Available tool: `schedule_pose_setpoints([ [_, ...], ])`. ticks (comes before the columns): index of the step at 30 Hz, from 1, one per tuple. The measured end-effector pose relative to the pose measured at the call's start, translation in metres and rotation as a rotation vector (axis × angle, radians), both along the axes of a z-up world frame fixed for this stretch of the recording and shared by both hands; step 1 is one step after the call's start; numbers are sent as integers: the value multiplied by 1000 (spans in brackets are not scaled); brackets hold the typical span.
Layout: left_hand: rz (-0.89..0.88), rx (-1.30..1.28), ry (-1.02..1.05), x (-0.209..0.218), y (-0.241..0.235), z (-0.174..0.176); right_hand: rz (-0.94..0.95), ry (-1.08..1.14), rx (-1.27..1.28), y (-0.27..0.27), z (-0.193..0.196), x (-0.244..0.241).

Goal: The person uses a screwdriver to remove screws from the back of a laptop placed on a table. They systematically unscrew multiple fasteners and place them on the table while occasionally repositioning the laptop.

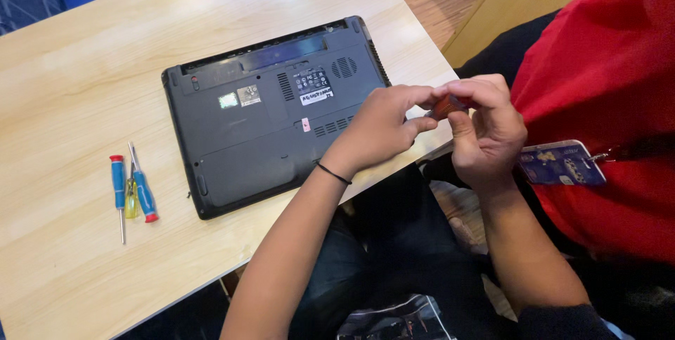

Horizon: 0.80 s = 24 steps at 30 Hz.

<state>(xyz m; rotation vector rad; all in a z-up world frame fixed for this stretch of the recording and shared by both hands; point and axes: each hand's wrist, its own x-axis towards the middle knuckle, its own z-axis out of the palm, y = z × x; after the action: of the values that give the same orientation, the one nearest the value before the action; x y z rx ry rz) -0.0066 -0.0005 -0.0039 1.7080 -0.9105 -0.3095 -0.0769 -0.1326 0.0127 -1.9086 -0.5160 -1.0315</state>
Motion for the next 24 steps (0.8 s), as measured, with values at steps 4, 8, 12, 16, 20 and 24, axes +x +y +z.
schedule_pose_setpoints([
  [4, 56, 62, -60, -1, 4, 14, 14, 59, 34, -2, 1, -1],
  [8, 68, 74, -103, -1, -5, 4, 8, 92, -13, -8, 7, 1],
  [12, 31, 33, -3, 3, -6, -5, 75, 248, 100, -13, 6, -1],
  [16, 108, 128, -111, -7, -1, 16, 18, 300, 101, -10, -4, -4],
  [20, 156, 105, -117, -7, 2, 13, -101, 307, 198, -12, -13, -14],
  [24, 186, 139, -44, 2, 16, 9, -151, 237, 574, -3, -14, -32],
])
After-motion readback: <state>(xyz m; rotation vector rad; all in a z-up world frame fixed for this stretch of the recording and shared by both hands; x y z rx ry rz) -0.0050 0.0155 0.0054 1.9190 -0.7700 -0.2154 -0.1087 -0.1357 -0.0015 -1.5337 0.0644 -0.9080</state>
